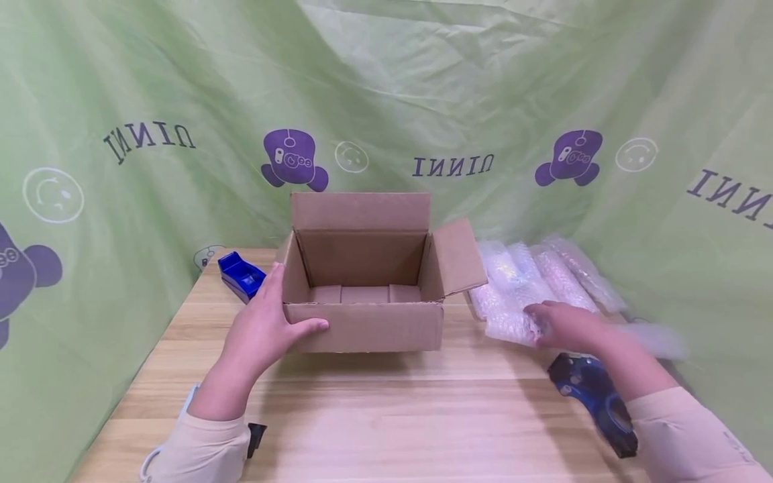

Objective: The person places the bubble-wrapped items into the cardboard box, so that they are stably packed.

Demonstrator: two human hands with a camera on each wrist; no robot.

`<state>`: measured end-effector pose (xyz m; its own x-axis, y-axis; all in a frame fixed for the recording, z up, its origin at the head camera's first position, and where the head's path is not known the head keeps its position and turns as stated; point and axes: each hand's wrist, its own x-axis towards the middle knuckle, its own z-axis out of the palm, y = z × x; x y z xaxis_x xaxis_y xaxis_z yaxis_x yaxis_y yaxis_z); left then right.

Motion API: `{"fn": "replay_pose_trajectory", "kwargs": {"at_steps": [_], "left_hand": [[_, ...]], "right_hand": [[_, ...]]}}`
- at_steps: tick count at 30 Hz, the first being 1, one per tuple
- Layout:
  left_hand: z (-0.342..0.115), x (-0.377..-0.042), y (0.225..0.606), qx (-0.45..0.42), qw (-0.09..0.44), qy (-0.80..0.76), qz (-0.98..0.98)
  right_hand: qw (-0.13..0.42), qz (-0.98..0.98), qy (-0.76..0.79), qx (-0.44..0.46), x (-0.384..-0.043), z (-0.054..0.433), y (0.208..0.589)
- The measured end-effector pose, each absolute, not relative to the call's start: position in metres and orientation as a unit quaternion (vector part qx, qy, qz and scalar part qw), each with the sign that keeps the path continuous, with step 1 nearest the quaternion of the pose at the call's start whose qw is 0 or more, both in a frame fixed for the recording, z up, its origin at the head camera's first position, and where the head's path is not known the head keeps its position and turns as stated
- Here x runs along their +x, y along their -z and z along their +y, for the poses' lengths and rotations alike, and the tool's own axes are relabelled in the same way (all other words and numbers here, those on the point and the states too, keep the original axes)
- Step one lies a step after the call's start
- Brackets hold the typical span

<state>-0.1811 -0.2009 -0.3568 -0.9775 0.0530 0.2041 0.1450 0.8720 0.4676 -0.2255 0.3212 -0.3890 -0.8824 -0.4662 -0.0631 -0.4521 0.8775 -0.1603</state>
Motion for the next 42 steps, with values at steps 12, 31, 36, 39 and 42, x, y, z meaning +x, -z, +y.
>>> {"fn": "replay_pose_trajectory", "kwargs": {"at_steps": [12,31,36,39,42], "left_hand": [[-0.202,-0.18,0.356,-0.051,0.089,0.244,-0.964],[-0.203,-0.18,0.356,-0.052,0.093,0.25,-0.962],[-0.203,-0.181,0.357,-0.053,0.095,0.248,-0.963],[-0.203,-0.181,0.357,-0.053,0.093,0.247,-0.963],[-0.203,-0.181,0.357,-0.052,0.091,0.247,-0.963]], "right_hand": [[0.023,0.962,0.159,-0.221,-0.225,0.323,0.332],[-0.11,0.957,0.183,-0.198,-0.25,0.271,0.248],[-0.118,0.954,0.158,-0.225,-0.259,0.249,0.234],[-0.118,0.952,0.151,-0.237,-0.263,0.234,0.226],[-0.113,0.951,0.145,-0.249,-0.268,0.218,0.218]]}}
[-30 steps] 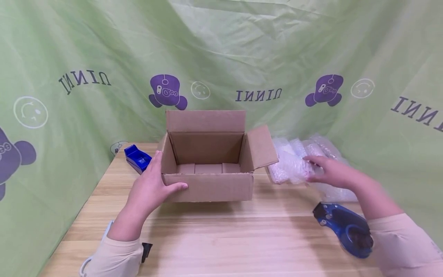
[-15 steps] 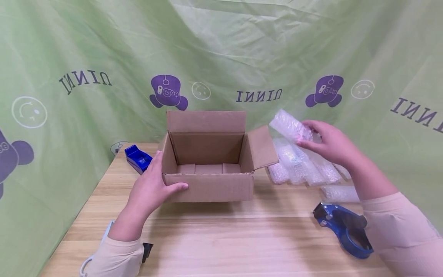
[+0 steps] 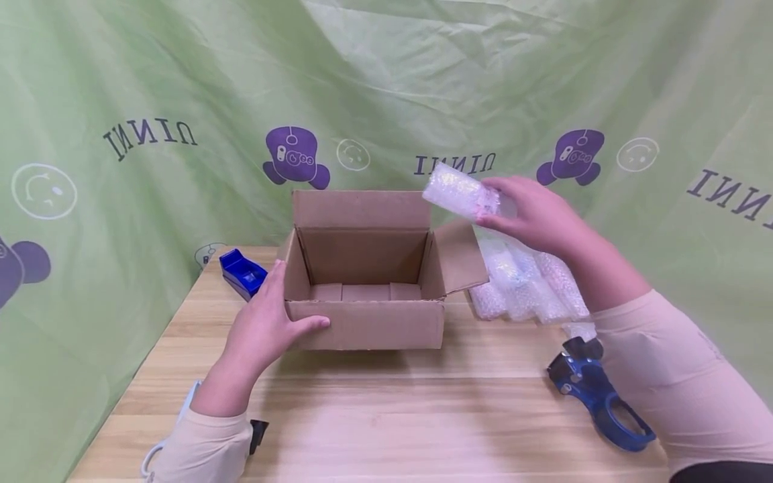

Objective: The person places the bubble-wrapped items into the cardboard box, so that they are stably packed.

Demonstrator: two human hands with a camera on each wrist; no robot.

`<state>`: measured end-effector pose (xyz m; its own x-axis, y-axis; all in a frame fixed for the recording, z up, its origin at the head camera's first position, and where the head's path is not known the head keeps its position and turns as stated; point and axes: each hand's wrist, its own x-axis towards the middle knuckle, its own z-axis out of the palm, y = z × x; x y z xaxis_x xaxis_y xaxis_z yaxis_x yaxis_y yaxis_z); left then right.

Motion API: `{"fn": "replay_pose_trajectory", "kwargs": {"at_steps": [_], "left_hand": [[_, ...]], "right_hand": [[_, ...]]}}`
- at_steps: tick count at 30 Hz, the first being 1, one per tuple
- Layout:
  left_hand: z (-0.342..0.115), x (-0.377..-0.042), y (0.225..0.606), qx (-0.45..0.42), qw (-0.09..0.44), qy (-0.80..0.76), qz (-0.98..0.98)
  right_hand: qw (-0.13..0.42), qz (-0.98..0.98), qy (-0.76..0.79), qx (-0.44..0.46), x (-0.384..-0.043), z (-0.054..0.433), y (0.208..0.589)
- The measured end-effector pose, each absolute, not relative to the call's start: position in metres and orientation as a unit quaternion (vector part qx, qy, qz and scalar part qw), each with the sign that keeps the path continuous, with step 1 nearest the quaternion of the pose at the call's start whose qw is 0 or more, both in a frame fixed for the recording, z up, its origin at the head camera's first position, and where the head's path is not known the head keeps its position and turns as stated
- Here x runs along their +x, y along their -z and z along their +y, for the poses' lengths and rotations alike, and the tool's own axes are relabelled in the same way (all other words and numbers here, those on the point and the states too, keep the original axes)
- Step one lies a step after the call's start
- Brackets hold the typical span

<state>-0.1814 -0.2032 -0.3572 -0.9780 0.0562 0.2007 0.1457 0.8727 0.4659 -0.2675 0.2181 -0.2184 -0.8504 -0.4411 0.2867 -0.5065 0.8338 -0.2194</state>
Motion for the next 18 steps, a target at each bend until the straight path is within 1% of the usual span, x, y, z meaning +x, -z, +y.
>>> {"fn": "replay_pose_trajectory", "kwargs": {"at_steps": [10,18], "left_hand": [[-0.202,-0.183,0.357,-0.051,0.095,0.247,-0.963],[-0.202,-0.183,0.358,-0.048,0.091,0.246,-0.964]], "right_hand": [[0.082,-0.948,-0.115,0.284,-0.289,0.165,0.207],[0.059,-0.943,-0.096,0.314,-0.303,0.125,0.214]]}}
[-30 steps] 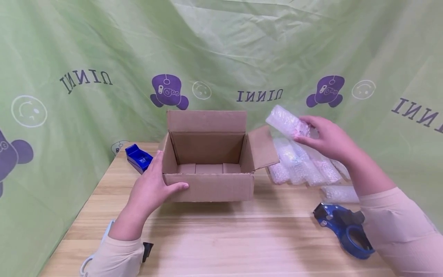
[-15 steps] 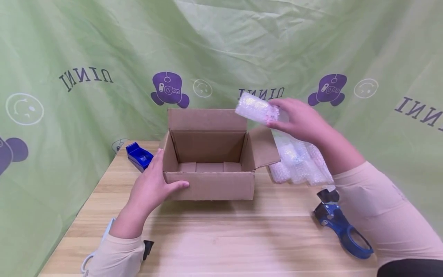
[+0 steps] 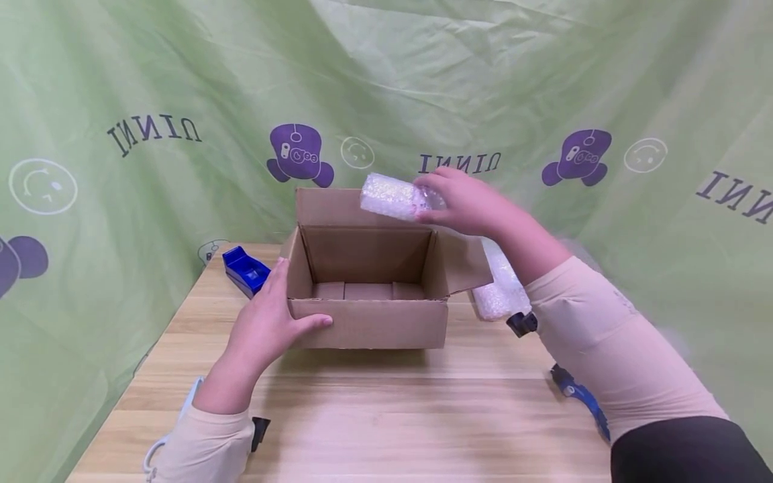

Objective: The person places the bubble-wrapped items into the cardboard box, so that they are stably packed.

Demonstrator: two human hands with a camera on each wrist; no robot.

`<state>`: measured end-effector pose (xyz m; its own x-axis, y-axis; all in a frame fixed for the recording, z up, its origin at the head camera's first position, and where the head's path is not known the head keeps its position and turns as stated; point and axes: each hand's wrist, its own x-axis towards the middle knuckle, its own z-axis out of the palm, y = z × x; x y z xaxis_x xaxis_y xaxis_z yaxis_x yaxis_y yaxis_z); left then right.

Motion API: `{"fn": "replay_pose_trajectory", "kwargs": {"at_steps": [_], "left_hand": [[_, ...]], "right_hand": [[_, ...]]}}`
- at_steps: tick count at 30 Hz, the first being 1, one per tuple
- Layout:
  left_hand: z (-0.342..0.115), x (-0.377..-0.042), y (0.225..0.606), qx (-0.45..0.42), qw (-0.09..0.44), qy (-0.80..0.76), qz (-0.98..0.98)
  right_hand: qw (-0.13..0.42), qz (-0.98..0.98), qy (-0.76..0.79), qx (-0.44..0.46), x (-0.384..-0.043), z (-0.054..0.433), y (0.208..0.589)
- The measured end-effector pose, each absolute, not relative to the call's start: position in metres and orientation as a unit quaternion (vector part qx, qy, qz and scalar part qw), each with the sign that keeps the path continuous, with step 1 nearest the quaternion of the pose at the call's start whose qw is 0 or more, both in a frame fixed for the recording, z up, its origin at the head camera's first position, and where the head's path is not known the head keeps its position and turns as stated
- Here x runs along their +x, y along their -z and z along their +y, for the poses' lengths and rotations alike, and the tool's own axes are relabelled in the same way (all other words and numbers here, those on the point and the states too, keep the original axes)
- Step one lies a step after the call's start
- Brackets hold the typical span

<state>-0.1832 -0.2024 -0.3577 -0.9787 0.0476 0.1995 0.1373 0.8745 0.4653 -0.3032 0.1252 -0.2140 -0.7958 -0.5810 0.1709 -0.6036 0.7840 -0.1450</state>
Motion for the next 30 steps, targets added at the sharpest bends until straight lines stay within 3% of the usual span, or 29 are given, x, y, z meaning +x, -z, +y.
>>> {"fn": "replay_pose_trajectory", "kwargs": {"at_steps": [17,30], "left_hand": [[-0.203,-0.183,0.357,-0.05,0.091,0.247,-0.964],[-0.202,-0.184,0.357,-0.051,0.094,0.248,-0.963]], "right_hand": [[0.027,-0.933,-0.046,0.355,-0.316,0.06,0.252],[0.018,-0.936,0.005,0.352,-0.317,0.048,0.279]]}}
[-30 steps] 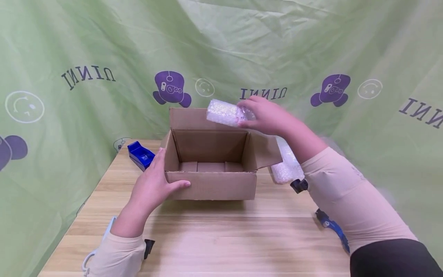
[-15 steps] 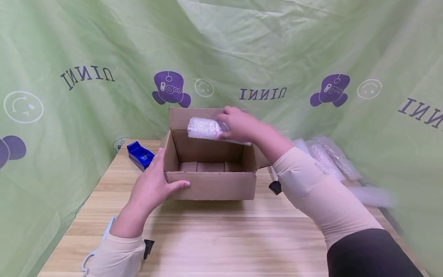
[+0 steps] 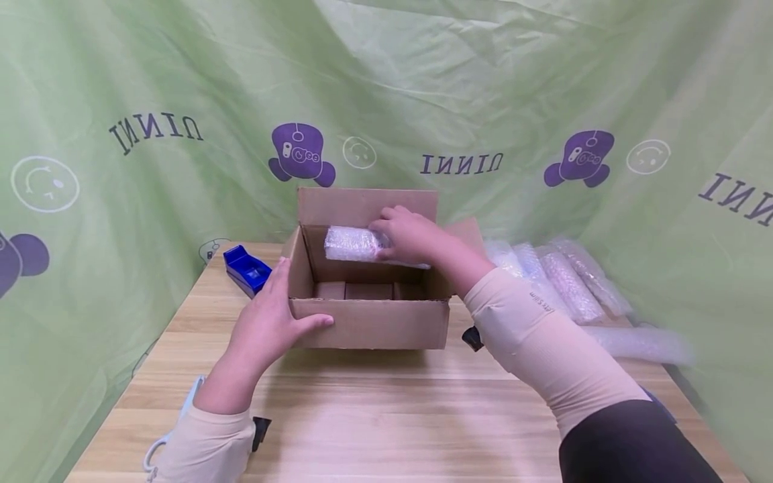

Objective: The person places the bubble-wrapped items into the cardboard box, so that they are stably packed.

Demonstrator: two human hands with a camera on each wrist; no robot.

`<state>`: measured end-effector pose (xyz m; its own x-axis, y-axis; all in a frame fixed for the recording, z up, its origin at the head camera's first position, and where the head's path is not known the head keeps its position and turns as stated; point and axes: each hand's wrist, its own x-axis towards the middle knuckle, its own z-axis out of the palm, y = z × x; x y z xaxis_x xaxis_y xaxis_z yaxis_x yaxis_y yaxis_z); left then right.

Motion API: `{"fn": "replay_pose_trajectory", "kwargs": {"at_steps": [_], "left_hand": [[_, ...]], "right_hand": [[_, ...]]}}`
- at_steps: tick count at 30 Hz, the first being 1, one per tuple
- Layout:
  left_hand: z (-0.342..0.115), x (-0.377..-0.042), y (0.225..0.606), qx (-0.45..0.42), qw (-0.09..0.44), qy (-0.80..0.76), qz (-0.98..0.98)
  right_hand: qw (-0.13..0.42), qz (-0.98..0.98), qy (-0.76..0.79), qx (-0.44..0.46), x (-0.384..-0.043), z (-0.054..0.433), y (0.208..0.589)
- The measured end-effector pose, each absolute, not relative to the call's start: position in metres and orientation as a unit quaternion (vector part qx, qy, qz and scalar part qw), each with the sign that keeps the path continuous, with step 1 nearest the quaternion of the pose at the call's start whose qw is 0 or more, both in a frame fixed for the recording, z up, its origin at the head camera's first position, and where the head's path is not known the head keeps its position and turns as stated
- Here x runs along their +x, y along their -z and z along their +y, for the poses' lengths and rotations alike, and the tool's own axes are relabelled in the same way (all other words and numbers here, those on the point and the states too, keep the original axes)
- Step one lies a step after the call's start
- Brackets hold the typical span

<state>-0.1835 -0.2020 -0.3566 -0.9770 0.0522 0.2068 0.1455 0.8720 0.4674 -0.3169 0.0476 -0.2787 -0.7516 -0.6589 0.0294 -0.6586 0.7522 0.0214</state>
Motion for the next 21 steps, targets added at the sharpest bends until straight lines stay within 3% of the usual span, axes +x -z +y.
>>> {"fn": "replay_pose_trajectory", "kwargs": {"at_steps": [21], "left_hand": [[-0.202,-0.184,0.358,-0.055,0.1,0.25,-0.961]], "right_hand": [[0.021,-0.935,0.029,0.352,-0.316,0.048,0.295]]}}
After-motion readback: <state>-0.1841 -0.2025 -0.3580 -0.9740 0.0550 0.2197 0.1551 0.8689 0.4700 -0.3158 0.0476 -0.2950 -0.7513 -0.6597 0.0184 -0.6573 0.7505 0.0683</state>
